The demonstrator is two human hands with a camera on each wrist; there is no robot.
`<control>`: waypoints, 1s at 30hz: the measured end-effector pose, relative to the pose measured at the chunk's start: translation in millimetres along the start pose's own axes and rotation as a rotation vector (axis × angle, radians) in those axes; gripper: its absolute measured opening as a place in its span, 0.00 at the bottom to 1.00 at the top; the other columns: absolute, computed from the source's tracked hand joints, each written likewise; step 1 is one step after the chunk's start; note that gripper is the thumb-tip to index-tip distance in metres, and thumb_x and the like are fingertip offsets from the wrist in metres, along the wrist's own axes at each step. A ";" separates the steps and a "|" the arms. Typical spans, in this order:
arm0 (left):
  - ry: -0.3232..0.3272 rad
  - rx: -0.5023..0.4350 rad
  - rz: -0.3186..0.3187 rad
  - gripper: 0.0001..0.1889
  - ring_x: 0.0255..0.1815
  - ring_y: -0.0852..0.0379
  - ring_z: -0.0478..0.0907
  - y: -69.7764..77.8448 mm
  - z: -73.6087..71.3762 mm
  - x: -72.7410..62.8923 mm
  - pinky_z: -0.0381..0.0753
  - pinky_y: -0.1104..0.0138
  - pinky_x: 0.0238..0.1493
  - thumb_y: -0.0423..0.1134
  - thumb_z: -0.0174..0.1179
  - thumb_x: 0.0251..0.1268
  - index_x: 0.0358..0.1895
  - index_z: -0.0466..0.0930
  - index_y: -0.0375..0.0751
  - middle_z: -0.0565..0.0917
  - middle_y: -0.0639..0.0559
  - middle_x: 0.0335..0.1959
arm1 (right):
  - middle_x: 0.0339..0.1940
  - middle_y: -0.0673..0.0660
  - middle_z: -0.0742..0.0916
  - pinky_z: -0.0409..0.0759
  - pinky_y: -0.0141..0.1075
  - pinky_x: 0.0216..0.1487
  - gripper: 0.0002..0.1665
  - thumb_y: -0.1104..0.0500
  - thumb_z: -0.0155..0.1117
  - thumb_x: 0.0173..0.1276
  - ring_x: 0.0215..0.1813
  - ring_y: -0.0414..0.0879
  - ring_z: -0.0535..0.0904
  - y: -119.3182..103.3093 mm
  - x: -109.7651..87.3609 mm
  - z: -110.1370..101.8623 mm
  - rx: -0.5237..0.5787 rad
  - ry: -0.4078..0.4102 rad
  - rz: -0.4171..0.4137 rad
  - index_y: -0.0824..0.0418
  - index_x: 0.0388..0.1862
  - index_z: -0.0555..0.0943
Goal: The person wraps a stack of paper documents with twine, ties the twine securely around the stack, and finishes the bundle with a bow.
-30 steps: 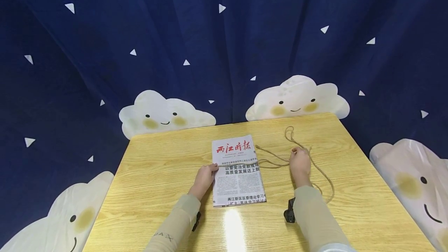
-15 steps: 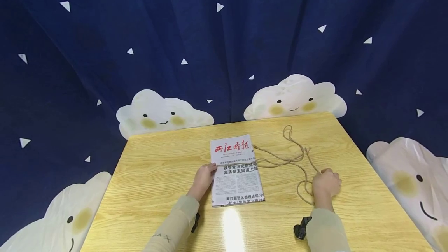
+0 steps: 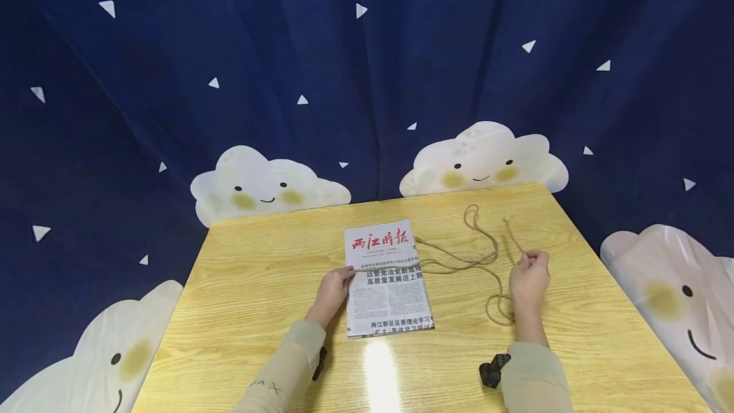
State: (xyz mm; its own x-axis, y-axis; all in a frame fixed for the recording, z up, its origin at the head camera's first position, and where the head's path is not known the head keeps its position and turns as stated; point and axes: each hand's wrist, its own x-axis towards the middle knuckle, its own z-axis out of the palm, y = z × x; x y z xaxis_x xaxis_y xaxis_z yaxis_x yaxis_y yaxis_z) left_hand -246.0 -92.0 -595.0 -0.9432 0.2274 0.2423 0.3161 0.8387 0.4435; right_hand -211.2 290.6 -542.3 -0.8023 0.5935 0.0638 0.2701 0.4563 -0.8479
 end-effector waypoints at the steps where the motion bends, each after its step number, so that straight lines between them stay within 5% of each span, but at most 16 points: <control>1: 0.008 -0.003 0.001 0.11 0.49 0.48 0.78 -0.3 0.4 -0.1 0.76 0.61 0.53 0.27 0.55 0.60 0.44 0.82 0.35 0.81 0.44 0.47 | 0.40 0.65 0.76 0.69 0.26 0.21 0.19 0.59 0.37 0.73 0.29 0.44 0.72 -4.4 0.0 4.1 -0.002 -0.026 -0.044 0.72 0.55 0.64; 6: 0.026 -0.043 -0.009 0.10 0.49 0.48 0.78 0.6 0.2 -0.6 0.75 0.60 0.53 0.27 0.55 0.61 0.44 0.81 0.34 0.82 0.43 0.46 | 0.40 0.62 0.78 0.70 0.24 0.23 0.23 0.53 0.44 0.72 0.27 0.35 0.68 -22.7 -3.5 29.9 0.033 -0.200 -0.164 0.71 0.52 0.71; 14: 0.063 -0.095 -0.016 0.09 0.49 0.48 0.78 1.0 1.1 -2.1 0.75 0.60 0.53 0.29 0.54 0.62 0.42 0.81 0.35 0.82 0.43 0.46 | 0.41 0.67 0.77 0.71 0.24 0.28 0.24 0.51 0.46 0.72 0.33 0.42 0.70 -52.3 -10.9 72.2 0.124 -0.424 -0.294 0.73 0.50 0.71; 21: 0.079 -0.120 -0.036 0.08 0.48 0.49 0.79 1.1 4.0 -1.8 0.76 0.62 0.52 0.28 0.54 0.62 0.41 0.81 0.36 0.82 0.44 0.44 | 0.46 0.69 0.78 0.76 0.37 0.41 0.26 0.50 0.48 0.72 0.45 0.55 0.74 -64.6 -3.2 99.9 0.126 -0.595 -0.167 0.73 0.53 0.71; 23: 0.079 -0.121 -0.042 0.08 0.48 0.49 0.79 0.9 4.5 -1.7 0.76 0.62 0.52 0.28 0.54 0.62 0.41 0.81 0.36 0.82 0.44 0.44 | 0.38 0.66 0.80 0.76 0.36 0.36 0.24 0.52 0.49 0.71 0.38 0.52 0.75 -63.9 1.0 105.6 0.112 -0.643 -0.132 0.74 0.48 0.73; 27: 0.076 -0.117 -0.054 0.09 0.49 0.49 0.78 0.7 4.4 -1.6 0.76 0.62 0.53 0.28 0.54 0.62 0.42 0.81 0.36 0.82 0.44 0.45 | 0.15 0.53 0.74 0.67 0.30 0.19 0.19 0.56 0.51 0.69 0.18 0.41 0.66 -61.9 8.8 113.3 0.057 -0.693 -0.066 0.69 0.23 0.74; 30: 0.084 -0.113 -0.046 0.09 0.49 0.49 0.78 0.3 3.8 -1.4 0.76 0.62 0.53 0.28 0.54 0.62 0.42 0.81 0.36 0.82 0.44 0.44 | 0.11 0.48 0.71 0.63 0.30 0.16 0.23 0.56 0.52 0.68 0.15 0.39 0.61 -64.1 12.4 115.1 -0.015 -0.692 -0.046 0.63 0.13 0.69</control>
State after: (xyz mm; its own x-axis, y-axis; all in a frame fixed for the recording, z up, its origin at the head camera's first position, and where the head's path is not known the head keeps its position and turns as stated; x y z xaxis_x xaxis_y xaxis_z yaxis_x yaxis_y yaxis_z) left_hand -245.0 -90.2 -598.4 -0.9466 0.1437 0.2886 0.2866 0.7850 0.5492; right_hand -299.7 192.4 -547.8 -0.9667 0.0165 -0.2552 0.2312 0.4830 -0.8446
